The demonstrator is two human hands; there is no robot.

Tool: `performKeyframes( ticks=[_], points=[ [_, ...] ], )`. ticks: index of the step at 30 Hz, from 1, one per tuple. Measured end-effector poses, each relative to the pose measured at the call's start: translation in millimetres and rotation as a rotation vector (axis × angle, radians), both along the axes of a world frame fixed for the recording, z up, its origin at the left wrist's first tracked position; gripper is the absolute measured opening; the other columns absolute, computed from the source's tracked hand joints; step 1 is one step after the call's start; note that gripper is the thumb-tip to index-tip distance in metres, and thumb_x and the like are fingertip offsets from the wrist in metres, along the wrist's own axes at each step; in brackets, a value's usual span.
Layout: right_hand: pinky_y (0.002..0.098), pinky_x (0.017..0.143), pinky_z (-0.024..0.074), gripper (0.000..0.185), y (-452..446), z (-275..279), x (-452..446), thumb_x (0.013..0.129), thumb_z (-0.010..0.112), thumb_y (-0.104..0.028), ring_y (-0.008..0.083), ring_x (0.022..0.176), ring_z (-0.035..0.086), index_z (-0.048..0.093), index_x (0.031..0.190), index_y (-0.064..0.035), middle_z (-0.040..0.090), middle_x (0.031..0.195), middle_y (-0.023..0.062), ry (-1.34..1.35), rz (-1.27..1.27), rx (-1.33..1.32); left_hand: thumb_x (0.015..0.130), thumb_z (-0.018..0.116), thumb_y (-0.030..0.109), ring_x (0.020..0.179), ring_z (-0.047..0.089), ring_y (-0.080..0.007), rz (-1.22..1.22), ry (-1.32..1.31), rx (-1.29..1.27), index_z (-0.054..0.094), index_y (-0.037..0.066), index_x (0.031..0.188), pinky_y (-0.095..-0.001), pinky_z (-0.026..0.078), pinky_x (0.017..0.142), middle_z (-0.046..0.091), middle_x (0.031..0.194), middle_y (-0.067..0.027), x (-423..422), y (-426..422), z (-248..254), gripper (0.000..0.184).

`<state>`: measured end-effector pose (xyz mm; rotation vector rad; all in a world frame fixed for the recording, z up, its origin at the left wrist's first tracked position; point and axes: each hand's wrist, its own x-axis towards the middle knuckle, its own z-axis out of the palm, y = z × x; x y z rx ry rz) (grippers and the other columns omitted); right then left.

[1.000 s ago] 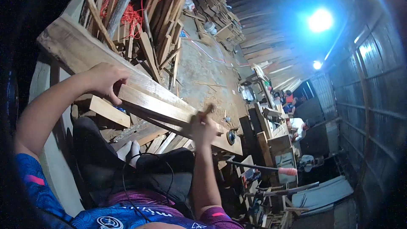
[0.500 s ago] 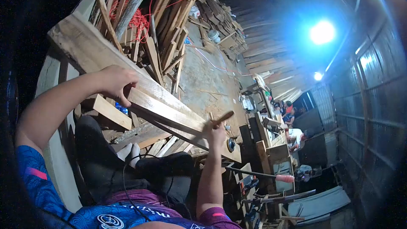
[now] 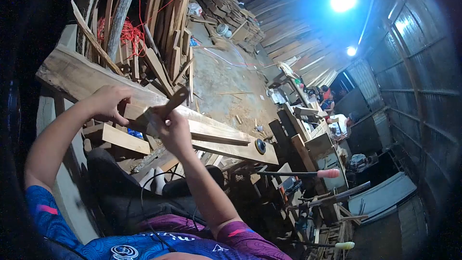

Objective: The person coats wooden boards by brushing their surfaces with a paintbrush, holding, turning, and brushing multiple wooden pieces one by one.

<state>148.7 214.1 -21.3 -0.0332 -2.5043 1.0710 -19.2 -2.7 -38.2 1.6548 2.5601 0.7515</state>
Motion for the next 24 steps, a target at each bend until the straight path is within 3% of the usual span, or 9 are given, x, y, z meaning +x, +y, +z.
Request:
performKeyframes(
  ticks=[2, 6, 8, 10, 12, 16, 17, 20, 24],
  points=[
    [0.0348, 0.071, 0.0533, 0.025, 53.0, -25.1, -6.5, 0.087, 0.068, -0.021, 0.0242, 0.077, 0.07, 0.068, 0.107, -0.0048, 0.073, 0.089, 0.0138, -0.045, -0.126, -0.2, 0.054, 0.087, 0.047, 0.091, 0.064, -0.0347, 0.015, 0.001, -0.001, 0.059, 0.005, 0.094, -0.0428, 0.051, 0.077, 0.066, 0.094, -0.0131, 0.9, -0.6, 2.5, 0.065],
    [0.0381, 0.071, 0.0529, 0.035, 168.0, -30.1, 26.0, 0.084, 0.07, -0.036, 0.0262, 0.081, 0.071, 0.068, 0.101, -0.0055, 0.073, 0.089, 0.0159, -0.102, -0.663, 0.216, 0.056, 0.084, 0.054, 0.095, 0.067, -0.0302, 0.082, -0.065, -0.096, 0.064, 0.008, 0.098, -0.0421, 0.053, 0.08, 0.069, 0.099, -0.0121, 6.4, -0.6, 8.7, 0.065],
    [0.0427, 0.073, 0.0534, 0.034, 224.1, -40.3, 50.2, 0.085, 0.067, -0.037, 0.0322, 0.083, 0.071, 0.068, 0.1, -0.0058, 0.072, 0.089, 0.0185, -0.084, -0.767, 0.171, 0.056, 0.083, 0.055, 0.095, 0.067, -0.0294, 0.074, -0.052, -0.127, 0.065, 0.008, 0.097, -0.0415, 0.053, 0.081, 0.069, 0.098, -0.0121, 7.7, -0.8, 13.2, 0.065],
    [0.0448, 0.077, 0.054, 0.037, 225.8, -31.6, 54.7, 0.084, 0.067, -0.041, 0.0352, 0.089, 0.07, 0.071, 0.103, -0.0096, 0.073, 0.093, 0.0173, -0.253, -1.049, 0.564, 0.056, 0.083, 0.055, 0.095, 0.067, -0.029, 0.078, -0.053, -0.12, 0.066, 0.007, 0.097, -0.0409, 0.053, 0.081, 0.07, 0.098, -0.012, 6.3, -0.4, 10.2, 0.066],
    [0.0485, 0.077, 0.0539, 0.034, 205.1, -34.6, 43.6, 0.087, 0.061, -0.043, 0.039, 0.088, 0.069, 0.072, 0.102, -0.0138, 0.072, 0.09, 0.017, -0.264, -1.058, 0.681, 0.056, 0.083, 0.055, 0.094, 0.067, -0.029, 0.052, -0.037, -0.099, 0.066, 0.006, 0.098, -0.0404, 0.053, 0.081, 0.07, 0.097, -0.0121, 6.5, 0.0, 9.4, 0.066],
    [0.0449, 0.06, 0.0503, 0.021, 87.1, -35.7, 11.2, 0.091, 0.065, -0.033, 0.0374, 0.073, 0.068, 0.072, 0.095, -0.013, 0.069, 0.077, 0.0172, 0.161, -0.518, 0.393, 0.057, 0.083, 0.054, 0.093, 0.067, -0.0297, 0.049, -0.058, -0.109, 0.065, 0.006, 0.095, -0.0406, 0.053, 0.08, 0.07, 0.096, -0.012, 5.3, 0.9, 10.7, 0.064],
    [0.0424, 0.06, 0.0505, 0.02, 52.3, -26.8, 6.2, 0.089, 0.069, -0.029, 0.0348, 0.07, 0.068, 0.072, 0.096, -0.0106, 0.069, 0.076, 0.0164, 0.185, -0.387, 0.402, 0.057, 0.083, 0.054, 0.093, 0.067, -0.0297, 0.035, -0.046, -0.114, 0.065, 0.006, 0.095, -0.0406, 0.053, 0.08, 0.07, 0.096, -0.012, 5.1, 0.9, 11.1, 0.064],
    [0.0331, 0.064, 0.0516, 0.019, -24.5, 2.8, 6.7, 0.089, 0.069, -0.018, 0.0227, 0.071, 0.069, 0.071, 0.103, -0.0048, 0.071, 0.083, 0.0151, -0.009, -0.029, -0.09, 0.056, 0.084, 0.05, 0.09, 0.067, -0.0307, 0.059, -0.022, -0.06, 0.062, 0.007, 0.093, -0.0417, 0.052, 0.076, 0.068, 0.092, -0.0124, 5.9, -0.5, 6.4, 0.061],
    [0.0322, 0.07, 0.0532, 0.026, 28.4, -10.7, 1.9, 0.085, 0.068, -0.009, 0.0223, 0.076, 0.07, 0.068, 0.11, -0.0033, 0.072, 0.086, 0.0137, 0.107, -0.078, 0.053, 0.056, 0.084, 0.05, 0.088, 0.066, -0.03, 0.035, -0.044, -0.01, 0.062, 0.007, 0.094, -0.0405, 0.053, 0.076, 0.068, 0.091, -0.0106, 5.8, -1.9, 6.9, 0.061]
  ],
)
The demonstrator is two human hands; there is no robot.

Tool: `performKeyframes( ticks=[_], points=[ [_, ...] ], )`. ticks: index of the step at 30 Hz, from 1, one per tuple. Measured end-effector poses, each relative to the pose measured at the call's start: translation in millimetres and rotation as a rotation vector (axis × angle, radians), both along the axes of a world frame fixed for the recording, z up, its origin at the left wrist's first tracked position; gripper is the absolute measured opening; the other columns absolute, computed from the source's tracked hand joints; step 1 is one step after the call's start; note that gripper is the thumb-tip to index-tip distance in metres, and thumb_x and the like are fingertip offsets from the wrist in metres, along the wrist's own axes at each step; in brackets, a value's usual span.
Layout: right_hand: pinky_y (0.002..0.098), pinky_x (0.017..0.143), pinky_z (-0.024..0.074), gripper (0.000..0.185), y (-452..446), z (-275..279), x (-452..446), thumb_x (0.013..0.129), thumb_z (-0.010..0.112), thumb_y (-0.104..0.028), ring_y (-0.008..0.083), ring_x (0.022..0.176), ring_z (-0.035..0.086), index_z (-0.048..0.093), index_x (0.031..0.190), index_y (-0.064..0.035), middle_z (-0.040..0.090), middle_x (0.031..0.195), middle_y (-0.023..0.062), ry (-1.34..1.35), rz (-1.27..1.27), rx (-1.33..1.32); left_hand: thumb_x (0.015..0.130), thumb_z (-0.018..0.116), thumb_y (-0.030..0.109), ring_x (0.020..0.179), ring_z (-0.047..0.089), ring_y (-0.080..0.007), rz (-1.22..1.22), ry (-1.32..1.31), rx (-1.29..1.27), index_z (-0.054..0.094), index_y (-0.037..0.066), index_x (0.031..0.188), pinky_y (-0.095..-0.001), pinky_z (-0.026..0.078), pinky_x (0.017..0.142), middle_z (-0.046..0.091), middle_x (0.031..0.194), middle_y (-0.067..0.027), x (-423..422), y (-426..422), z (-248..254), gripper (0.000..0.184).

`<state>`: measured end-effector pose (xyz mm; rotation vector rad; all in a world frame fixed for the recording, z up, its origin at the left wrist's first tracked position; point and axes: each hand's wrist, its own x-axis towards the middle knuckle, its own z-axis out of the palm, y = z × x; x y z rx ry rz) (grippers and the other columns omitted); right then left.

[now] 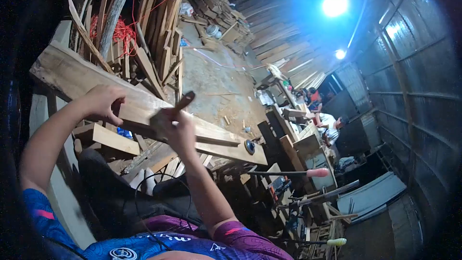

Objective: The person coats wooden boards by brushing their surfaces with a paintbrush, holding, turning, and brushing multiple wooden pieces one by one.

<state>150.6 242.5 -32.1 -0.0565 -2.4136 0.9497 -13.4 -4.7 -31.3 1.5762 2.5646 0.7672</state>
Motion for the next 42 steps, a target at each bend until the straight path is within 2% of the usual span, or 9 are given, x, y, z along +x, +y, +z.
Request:
performKeyframes(
  ticks=[8, 11, 13, 15, 22, 27, 30, 34, 42],
  points=[
    [0.0449, 0.071, 0.0539, 0.034, 218.0, -35.3, 72.1, 0.079, 0.07, -0.037, 0.0341, 0.079, 0.071, 0.07, 0.094, -0.0059, 0.072, 0.084, 0.0161, -0.124, -0.821, 0.295, 0.056, 0.084, 0.05, 0.088, 0.067, -0.0321, -0.022, 0.008, -0.01, 0.063, 0.009, 0.097, -0.043, 0.052, 0.075, 0.068, 0.091, -0.0119, -1.6, -0.7, -2.5, 0.062],
    [0.0477, 0.071, 0.0538, 0.04, 216.3, -40.7, 57.9, 0.085, 0.06, -0.045, 0.038, 0.08, 0.07, 0.068, 0.093, -0.0064, 0.071, 0.082, 0.0195, -0.285, -0.936, 0.858, 0.056, 0.084, 0.052, 0.087, 0.067, -0.0301, -0.039, -0.041, -0.021, 0.062, 0.009, 0.096, -0.0414, 0.052, 0.075, 0.068, 0.09, -0.0095, -0.5, -0.3, -1.2, 0.063],
    [0.0475, 0.064, 0.0536, 0.04, 150.7, -34.5, 32.3, 0.091, 0.054, -0.046, 0.0375, 0.074, 0.07, 0.067, 0.09, -0.0078, 0.071, 0.077, 0.0164, -0.181, -0.817, 0.53, 0.056, 0.084, 0.053, 0.086, 0.067, -0.0281, -0.046, -0.006, -0.009, 0.061, 0.009, 0.095, -0.04, 0.052, 0.074, 0.068, 0.088, -0.0075, -4.5, 0.6, -1.8, 0.063],
    [0.0385, 0.066, 0.0533, 0.032, 57.1, -13.3, 15.0, 0.085, 0.071, -0.039, 0.0295, 0.072, 0.071, 0.071, 0.098, -0.0096, 0.073, 0.08, 0.0138, -0.011, -0.534, 0.254, 0.058, 0.084, 0.055, 0.087, 0.068, -0.0282, -0.028, -0.027, -0.017, 0.063, 0.009, 0.096, -0.0404, 0.053, 0.074, 0.069, 0.089, -0.008, -3.0, -0.5, 0.4, 0.063],
    [0.0267, 0.065, 0.0492, 0.024, -52.4, 9.3, -14.8, 0.085, 0.07, -0.008, 0.0112, 0.064, 0.059, 0.071, 0.109, -0.0049, 0.07, 0.081, 0.0048, -0.015, 0.145, -0.096, 0.059, 0.085, 0.052, 0.084, 0.068, -0.0266, -0.027, -0.044, 0.011, 0.062, 0.01, 0.093, -0.0397, 0.053, 0.073, 0.069, 0.086, -0.0067, -8.4, 3.0, -3.9, 0.058],
    [0.0344, 0.068, 0.0547, 0.023, 75.7, -21.8, 9.8, 0.081, 0.068, -0.012, 0.0215, 0.081, 0.072, 0.071, 0.103, -0.0057, 0.074, 0.088, 0.0122, -0.003, -0.264, -0.003, 0.059, 0.084, 0.055, 0.087, 0.068, -0.0279, -0.035, -0.034, -0.001, 0.064, 0.009, 0.097, -0.0399, 0.053, 0.073, 0.069, 0.089, -0.0085, -5.0, 0.5, -3.9, 0.063],
    [0.0431, 0.07, 0.0558, 0.036, 145.4, -19.0, 39.2, 0.081, 0.066, -0.041, 0.035, 0.081, 0.071, 0.074, 0.094, -0.0088, 0.073, 0.084, 0.0159, -0.217, -0.844, 0.378, 0.061, 0.082, 0.06, 0.09, 0.069, -0.0271, -0.047, 0.034, -0.022, 0.066, 0.008, 0.099, -0.0403, 0.054, 0.075, 0.071, 0.091, -0.0082, -5.9, 1.2, -4.6, 0.066],
    [0.0466, 0.07, 0.0552, 0.036, 192.9, -28.0, 47.0, 0.085, 0.063, -0.045, 0.0343, 0.079, 0.071, 0.075, 0.094, -0.0128, 0.073, 0.082, 0.0136, -0.288, -0.975, 0.44, 0.061, 0.081, 0.061, 0.091, 0.068, -0.0279, -0.049, 0.005, -0.055, 0.066, 0.008, 0.1, -0.0404, 0.054, 0.077, 0.071, 0.092, -0.0081, -6.3, 0.8, -3.5, 0.068],
    [0.0299, 0.063, 0.0522, 0.021, -50.4, -1.7, -12.5, 0.086, 0.073, -0.018, 0.0152, 0.069, 0.069, 0.075, 0.103, -0.0047, 0.073, 0.078, 0.0117, 0.107, 0.002, 0.133, 0.059, 0.084, 0.055, 0.088, 0.066, -0.0279, -0.041, 0.029, -0.006, 0.062, 0.01, 0.095, -0.0409, 0.052, 0.075, 0.068, 0.09, -0.0074, -6.6, 1.5, -6.3, 0.062]
  ],
)
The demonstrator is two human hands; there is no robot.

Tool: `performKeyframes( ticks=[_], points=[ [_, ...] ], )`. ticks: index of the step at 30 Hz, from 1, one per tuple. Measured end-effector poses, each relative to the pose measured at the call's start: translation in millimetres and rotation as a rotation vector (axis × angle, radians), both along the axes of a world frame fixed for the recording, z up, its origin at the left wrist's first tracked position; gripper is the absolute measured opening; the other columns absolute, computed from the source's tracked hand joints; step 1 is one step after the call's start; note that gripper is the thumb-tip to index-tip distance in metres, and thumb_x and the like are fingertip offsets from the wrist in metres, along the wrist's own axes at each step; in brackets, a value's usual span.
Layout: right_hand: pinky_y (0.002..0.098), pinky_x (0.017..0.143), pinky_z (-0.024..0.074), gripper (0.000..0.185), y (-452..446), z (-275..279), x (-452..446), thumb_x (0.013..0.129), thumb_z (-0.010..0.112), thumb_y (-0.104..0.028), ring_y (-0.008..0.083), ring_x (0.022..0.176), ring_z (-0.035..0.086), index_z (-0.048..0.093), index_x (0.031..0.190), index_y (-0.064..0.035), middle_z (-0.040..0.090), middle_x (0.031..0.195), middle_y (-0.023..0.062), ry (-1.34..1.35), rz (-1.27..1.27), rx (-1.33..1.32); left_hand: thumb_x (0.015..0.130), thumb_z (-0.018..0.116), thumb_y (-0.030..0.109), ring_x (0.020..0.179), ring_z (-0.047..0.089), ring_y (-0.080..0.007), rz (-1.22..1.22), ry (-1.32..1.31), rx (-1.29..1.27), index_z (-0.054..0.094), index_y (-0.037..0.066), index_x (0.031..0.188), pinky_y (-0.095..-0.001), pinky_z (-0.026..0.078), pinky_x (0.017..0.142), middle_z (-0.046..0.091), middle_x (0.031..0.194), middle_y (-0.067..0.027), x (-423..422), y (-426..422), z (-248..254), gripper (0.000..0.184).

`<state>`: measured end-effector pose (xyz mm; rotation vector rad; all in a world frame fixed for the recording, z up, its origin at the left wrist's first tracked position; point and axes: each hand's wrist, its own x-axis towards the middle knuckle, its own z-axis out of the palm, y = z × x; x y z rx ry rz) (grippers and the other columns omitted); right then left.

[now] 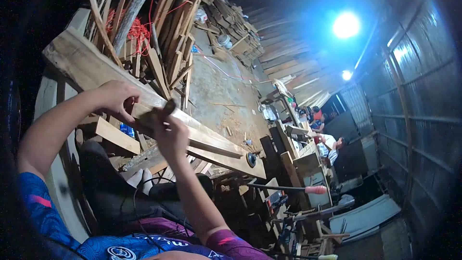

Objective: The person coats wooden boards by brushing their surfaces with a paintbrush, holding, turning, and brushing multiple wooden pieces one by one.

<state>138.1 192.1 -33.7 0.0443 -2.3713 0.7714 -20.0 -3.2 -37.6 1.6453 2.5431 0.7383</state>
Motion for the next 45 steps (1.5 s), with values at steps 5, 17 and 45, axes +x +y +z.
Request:
performKeyframes(
  ticks=[5, 17, 45],
  points=[
    [0.0245, 0.063, 0.0503, 0.026, 9.2, 1.5, -5.2, 0.087, 0.069, -0.01, 0.008, 0.072, 0.063, 0.07, 0.111, -0.0008, 0.071, 0.084, 0.004, -0.094, 0.121, -0.174, 0.06, 0.082, 0.059, 0.092, 0.068, -0.0277, 0.014, -0.002, -0.036, 0.065, 0.01, 0.098, -0.0408, 0.054, 0.078, 0.07, 0.095, -0.0077, 0.8, -0.3, 1.8, 0.065],
    [0.0426, 0.072, 0.0541, 0.04, 230.2, -22.4, 59.7, 0.084, 0.063, -0.045, 0.0339, 0.084, 0.07, 0.072, 0.099, -0.0093, 0.072, 0.089, 0.0168, -0.363, -0.877, 0.418, 0.06, 0.083, 0.054, 0.09, 0.068, -0.0294, -0.009, -0.022, -0.02, 0.065, 0.007, 0.098, -0.0415, 0.053, 0.076, 0.07, 0.092, -0.0093, -0.5, 3.5, -2.4, 0.063],
    [0.0452, 0.077, 0.0507, 0.036, 230.8, -50.7, 156.4, 0.087, 0.063, -0.036, 0.0352, 0.088, 0.068, 0.064, 0.099, -0.0022, 0.07, 0.09, 0.0162, -0.144, -0.748, 0.297, 0.055, 0.087, 0.018, 0.064, 0.055, -0.0218, -0.124, -0.252, -0.023, 0.052, 0.003, 0.077, -0.0344, 0.045, 0.057, 0.056, 0.072, -0.01, 27.8, -3.3, 19.0, 0.044]
  ],
)
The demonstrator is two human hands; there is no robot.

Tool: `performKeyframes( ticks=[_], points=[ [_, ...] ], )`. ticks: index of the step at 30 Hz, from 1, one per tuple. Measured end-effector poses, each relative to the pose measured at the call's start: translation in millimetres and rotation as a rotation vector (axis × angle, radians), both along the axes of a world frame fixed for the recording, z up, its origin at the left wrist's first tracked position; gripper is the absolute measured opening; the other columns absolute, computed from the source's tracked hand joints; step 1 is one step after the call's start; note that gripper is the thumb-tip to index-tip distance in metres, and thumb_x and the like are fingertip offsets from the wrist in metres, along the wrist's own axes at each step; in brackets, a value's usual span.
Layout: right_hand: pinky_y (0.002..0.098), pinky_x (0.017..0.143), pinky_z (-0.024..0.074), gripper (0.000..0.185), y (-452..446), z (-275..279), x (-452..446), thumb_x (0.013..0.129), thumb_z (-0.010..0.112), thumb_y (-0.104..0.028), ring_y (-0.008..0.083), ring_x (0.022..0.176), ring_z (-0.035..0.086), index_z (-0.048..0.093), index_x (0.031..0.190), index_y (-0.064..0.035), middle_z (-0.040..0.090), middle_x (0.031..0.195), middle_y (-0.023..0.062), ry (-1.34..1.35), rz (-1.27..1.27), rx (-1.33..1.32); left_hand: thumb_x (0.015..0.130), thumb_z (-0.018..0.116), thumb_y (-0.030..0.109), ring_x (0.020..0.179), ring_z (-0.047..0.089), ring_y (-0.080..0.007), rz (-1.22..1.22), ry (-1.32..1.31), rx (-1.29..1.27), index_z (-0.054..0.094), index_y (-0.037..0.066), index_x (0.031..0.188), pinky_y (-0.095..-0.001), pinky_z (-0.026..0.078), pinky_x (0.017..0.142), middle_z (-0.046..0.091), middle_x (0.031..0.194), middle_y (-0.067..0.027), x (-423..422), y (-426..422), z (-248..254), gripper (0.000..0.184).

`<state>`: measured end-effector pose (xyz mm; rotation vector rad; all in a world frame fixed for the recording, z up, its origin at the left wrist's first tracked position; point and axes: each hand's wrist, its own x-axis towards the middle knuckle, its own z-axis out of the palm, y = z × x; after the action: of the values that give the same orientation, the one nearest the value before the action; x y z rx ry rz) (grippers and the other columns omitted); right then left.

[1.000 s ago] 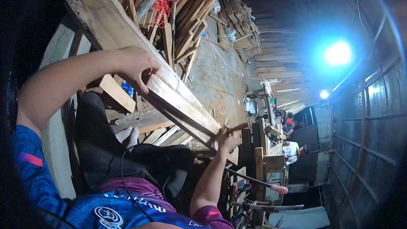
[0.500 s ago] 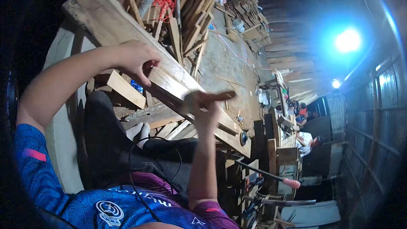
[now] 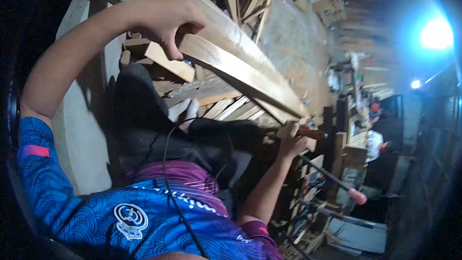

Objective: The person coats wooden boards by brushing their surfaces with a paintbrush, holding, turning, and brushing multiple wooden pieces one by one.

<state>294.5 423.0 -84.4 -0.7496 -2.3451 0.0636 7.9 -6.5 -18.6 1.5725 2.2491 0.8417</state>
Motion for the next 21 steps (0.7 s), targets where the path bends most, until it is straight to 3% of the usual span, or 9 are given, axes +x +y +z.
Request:
performKeyframes(
  ticks=[3, 4, 6, 10, 11, 13, 16, 18, 21],
  points=[
    [0.0371, 0.077, 0.0496, 0.032, -34.7, 13.0, 0.3, 0.09, 0.062, -0.024, 0.0228, 0.087, 0.062, 0.059, 0.108, 0.0033, 0.065, 0.093, 0.0145, 0.15, 0.32, -0.341, 0.057, 0.082, 0.015, 0.061, 0.045, -0.0191, -0.102, -0.025, 0.055, 0.044, 0.004, 0.074, -0.0327, 0.039, 0.055, 0.043, 0.067, -0.0053, 28.8, 5.0, 20.1, 0.043],
    [0.0352, 0.079, 0.05, 0.032, -40.1, 21.4, -2.2, 0.091, 0.062, -0.022, 0.0235, 0.089, 0.063, 0.06, 0.111, 0.002, 0.066, 0.098, 0.0154, 0.152, 0.436, -0.233, 0.058, 0.08, 0.016, 0.061, 0.044, -0.0186, -0.139, -0.026, 0.121, 0.044, 0.004, 0.073, -0.033, 0.037, 0.055, 0.043, 0.066, -0.0054, 38.2, 5.8, 28.7, 0.04],
    [0.0328, 0.08, 0.0513, 0.027, -62.5, 47.8, 1.3, 0.091, 0.062, -0.017, 0.0254, 0.09, 0.066, 0.063, 0.113, -0.0008, 0.069, 0.107, 0.0174, 0.116, 0.602, -0.116, 0.053, 0.085, 0.02, 0.073, 0.048, -0.0151, -0.204, 0.108, 0.061, 0.058, 0.003, 0.099, -0.0289, 0.042, 0.064, 0.048, 0.082, -0.0039, 52.1, -5.6, 65.0, 0.056],
    [0.0358, 0.077, 0.0544, 0.014, -124.1, 77.9, 21.6, 0.088, 0.063, -0.005, 0.0308, 0.09, 0.07, 0.073, 0.097, -0.0054, 0.07, 0.112, 0.0181, 0.161, 0.954, -0.134, 0.077, 0.073, 0.04, 0.098, 0.059, -0.0291, -0.172, 0.287, 0.221, 0.061, 0.001, 0.107, -0.0372, 0.049, 0.083, 0.06, 0.111, -0.0198, 87.0, -84.4, 143.1, 0.051],
    [0.0357, 0.073, 0.0539, 0.02, -132.6, 77.3, 33.9, 0.081, 0.068, -0.011, 0.0294, 0.085, 0.068, 0.074, 0.1, -0.0074, 0.071, 0.112, 0.0151, 0.185, 1.048, -0.194, 0.083, 0.07, 0.045, 0.104, 0.062, -0.0326, -0.146, 0.313, 0.307, 0.062, 0.001, 0.109, -0.0393, 0.051, 0.088, 0.063, 0.118, -0.0238, 92.7, -104.6, 163.5, 0.052],
    [0.0348, 0.069, 0.0521, 0.025, -145.0, 86.6, 49.9, 0.075, 0.07, -0.016, 0.0271, 0.081, 0.064, 0.074, 0.099, -0.0085, 0.072, 0.109, 0.0115, 0.061, 1.14, -0.156, 0.073, 0.079, 0.045, 0.091, 0.053, -0.0248, -0.023, 0.232, 0.575, 0.058, 0.004, 0.101, -0.0304, 0.043, 0.075, 0.052, 0.105, -0.0145, 115.5, -119.9, 182.7, 0.054],
    [0.0344, 0.066, 0.0486, 0.029, -161.8, 60.9, 41.9, 0.073, 0.069, -0.017, 0.0264, 0.083, 0.06, 0.072, 0.101, -0.0109, 0.07, 0.105, 0.0069, 0.173, 1.283, -0.193, 0.058, 0.091, 0.046, 0.071, 0.038, -0.0131, 0.028, -0.039, 1.096, 0.051, 0.009, 0.089, -0.0171, 0.031, 0.057, 0.037, 0.085, -0.0006, 150.8, -118.2, 165.9, 0.062],
    [0.0353, 0.069, 0.0495, 0.029, -164.0, 32.7, 33.1, 0.074, 0.069, -0.021, 0.0249, 0.09, 0.061, 0.07, 0.102, -0.0121, 0.068, 0.1, 0.004, 0.154, 1.241, -0.093, 0.081, 0.078, 0.026, 0.053, 0.05, -0.0161, -0.308, -0.258, 0.632, 0.051, 0.005, 0.091, -0.0191, 0.037, 0.043, 0.043, 0.082, -0.0045, 141.8, -100.8, 197.1, 0.035],
    [0.0358, 0.073, 0.0517, 0.022, -139.8, 19.5, 31.5, 0.075, 0.07, -0.021, 0.0237, 0.095, 0.061, 0.068, 0.096, -0.0126, 0.065, 0.094, 0.0023, 0.031, 1.192, -0.137, 0.076, 0.076, 0.036, 0.072, 0.052, -0.0181, 0.096, 0.191, 0.61, 0.048, 0.0, 0.098, -0.0267, 0.043, 0.059, 0.043, 0.088, -0.0082, 162.6, -97.2, 169.8, 0.05]
  ],
)
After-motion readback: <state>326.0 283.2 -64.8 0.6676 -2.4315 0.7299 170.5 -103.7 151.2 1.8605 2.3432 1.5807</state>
